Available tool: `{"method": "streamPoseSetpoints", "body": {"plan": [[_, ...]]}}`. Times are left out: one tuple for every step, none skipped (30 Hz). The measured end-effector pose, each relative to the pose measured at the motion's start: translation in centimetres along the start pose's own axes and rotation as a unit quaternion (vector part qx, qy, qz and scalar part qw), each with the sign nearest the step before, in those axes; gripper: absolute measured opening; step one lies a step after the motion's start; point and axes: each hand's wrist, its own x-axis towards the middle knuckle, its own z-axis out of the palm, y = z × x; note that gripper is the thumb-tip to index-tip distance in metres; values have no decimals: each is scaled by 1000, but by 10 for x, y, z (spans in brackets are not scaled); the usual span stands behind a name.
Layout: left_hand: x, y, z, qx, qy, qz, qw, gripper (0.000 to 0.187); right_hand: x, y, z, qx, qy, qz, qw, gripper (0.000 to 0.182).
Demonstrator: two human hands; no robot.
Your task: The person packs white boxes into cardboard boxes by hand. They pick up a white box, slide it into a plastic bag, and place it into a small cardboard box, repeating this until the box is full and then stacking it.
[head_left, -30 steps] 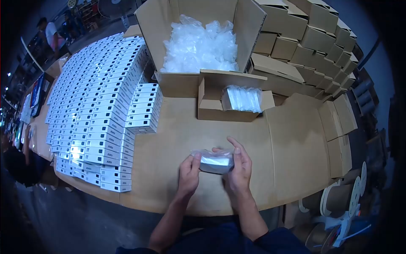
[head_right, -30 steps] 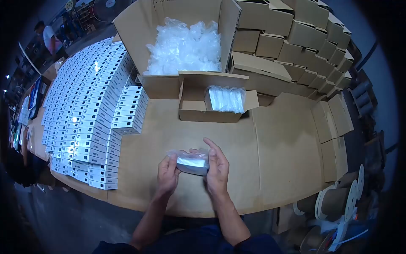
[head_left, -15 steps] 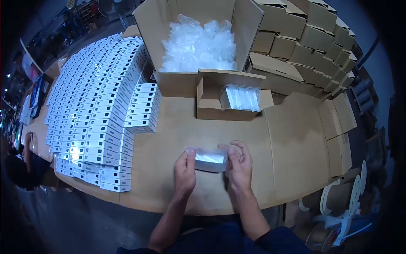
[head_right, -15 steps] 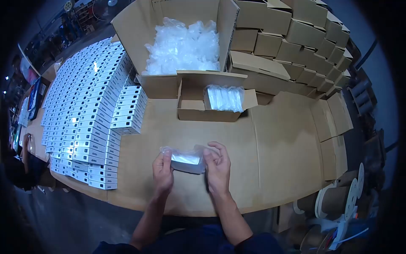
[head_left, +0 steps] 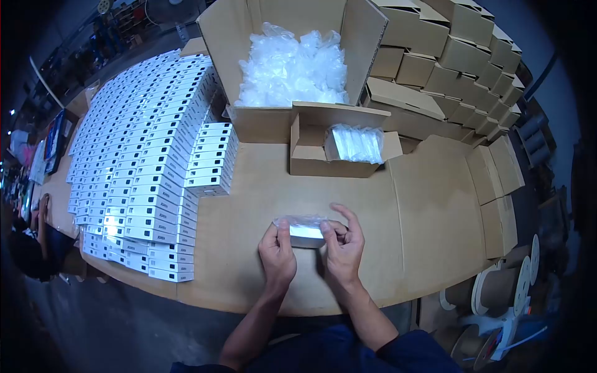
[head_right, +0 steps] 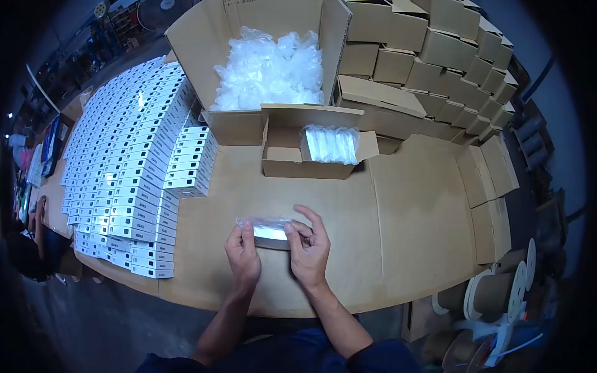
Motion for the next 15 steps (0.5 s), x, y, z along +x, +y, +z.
{"method": "streamPoseSetpoints", "body": {"plan": [[0,-3,0,5,4,0,1000,39,-1,-4,1,6,11,13,1000,21],[1,-5,0,11,8,1,1000,39,-1,-7,3,-46,26,-29,998,17],[0,-7,-1,11,14,-4,1000,39,2,-2,-3,-98,-28,-103,990,20],[1,-7,-1,12,19,-9,1000,39,9,6,-16,-148,-82,-176,970,22],[2,-6,-1,12,25,-14,1000,39,14,10,-25,-197,-135,-246,939,25],[2,-4,-1,2,25,-9,1000,38,15,6,-25,-202,-145,-244,937,32],[3,-1,-1,-8,25,-4,1000,36,16,0,-23,-217,-146,-242,934,32],[4,0,-1,-19,25,0,1000,35,15,-9,-20,-232,-146,-240,931,32],[4,0,-1,-23,19,2,1000,35,15,-16,-18,-247,-147,-238,928,32],[4,-2,-2,-27,12,5,1000,35,17,-20,-18,-263,-146,-223,927,34],[5,-2,-4,-31,6,8,999,36,19,-21,-21,-270,-168,-197,927,34],[6,0,-5,-27,4,-2,1000,35,21,-22,-25,-276,-190,-170,927,34],[8,-1,-6,-72,2,-17,997,34,24,-23,-28,-281,-212,-143,925,34],[8,-2,-6,-117,0,-33,993,33,27,-27,-28,-262,-228,-134,928,34],[9,-4,-6,-162,-3,-49,986,32,28,-27,-28,-246,-232,-144,930,33]]}}
